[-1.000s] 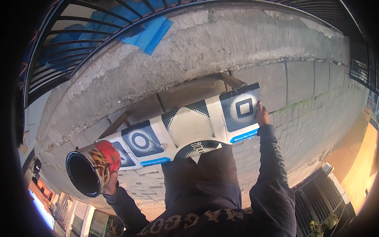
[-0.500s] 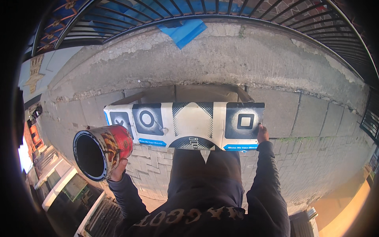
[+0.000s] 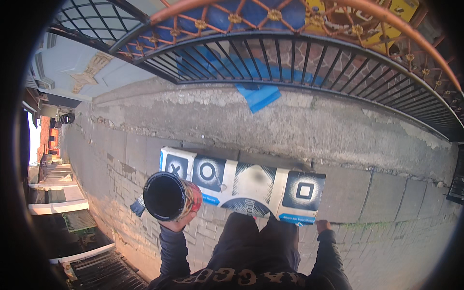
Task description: The person paints a metal gate black using a paintbrush and a paint can. They repeatedly dip the brush into the can and apply paint to vertical bars and horizontal rails. The person briefly moves a cardboard box on the ground to adjust their position before continuing to paint.
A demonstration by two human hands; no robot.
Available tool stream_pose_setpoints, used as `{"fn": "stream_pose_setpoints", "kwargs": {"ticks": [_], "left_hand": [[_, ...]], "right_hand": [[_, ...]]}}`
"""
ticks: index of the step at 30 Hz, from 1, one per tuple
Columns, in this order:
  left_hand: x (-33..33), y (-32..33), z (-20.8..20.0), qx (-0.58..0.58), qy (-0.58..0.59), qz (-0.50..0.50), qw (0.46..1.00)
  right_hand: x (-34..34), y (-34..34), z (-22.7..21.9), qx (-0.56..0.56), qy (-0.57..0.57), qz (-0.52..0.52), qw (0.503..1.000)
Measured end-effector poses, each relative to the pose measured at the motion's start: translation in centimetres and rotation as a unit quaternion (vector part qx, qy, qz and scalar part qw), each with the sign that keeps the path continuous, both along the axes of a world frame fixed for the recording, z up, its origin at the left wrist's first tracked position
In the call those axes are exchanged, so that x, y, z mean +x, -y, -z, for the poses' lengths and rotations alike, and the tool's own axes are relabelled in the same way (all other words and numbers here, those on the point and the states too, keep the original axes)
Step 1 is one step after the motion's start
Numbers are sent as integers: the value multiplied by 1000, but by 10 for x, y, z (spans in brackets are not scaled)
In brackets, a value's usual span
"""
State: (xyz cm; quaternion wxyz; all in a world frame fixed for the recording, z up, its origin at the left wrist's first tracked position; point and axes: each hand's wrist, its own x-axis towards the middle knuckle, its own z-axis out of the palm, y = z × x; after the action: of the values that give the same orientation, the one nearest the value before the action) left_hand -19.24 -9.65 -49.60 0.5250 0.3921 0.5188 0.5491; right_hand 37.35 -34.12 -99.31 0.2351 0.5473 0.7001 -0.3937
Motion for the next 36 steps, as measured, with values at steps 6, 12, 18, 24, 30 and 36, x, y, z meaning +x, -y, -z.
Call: {"fn": "stream_pose_setpoints", "kwargs": {"ticks": [6,12,18,24,30,36], "left_hand": [[-19,28,-20,93,-303,7,948],[-51,84,22,133,-239,50,961],[-101,177,53,280,-240,16,929],[-181,256,65,117,54,98,987],[-234,253,24,216,-153,179,948],[-204,177,-25,268,-102,157,945]], "right_hand": [[-102,-14,-90,-273,-78,462,840],[-245,-40,-207,-222,-146,191,945],[-331,-32,-228,-144,-158,169,962],[-372,-4,-227,-80,-134,187,970],[-371,15,-197,-46,-121,208,969],[-375,9,-188,48,-161,172,971]]}}
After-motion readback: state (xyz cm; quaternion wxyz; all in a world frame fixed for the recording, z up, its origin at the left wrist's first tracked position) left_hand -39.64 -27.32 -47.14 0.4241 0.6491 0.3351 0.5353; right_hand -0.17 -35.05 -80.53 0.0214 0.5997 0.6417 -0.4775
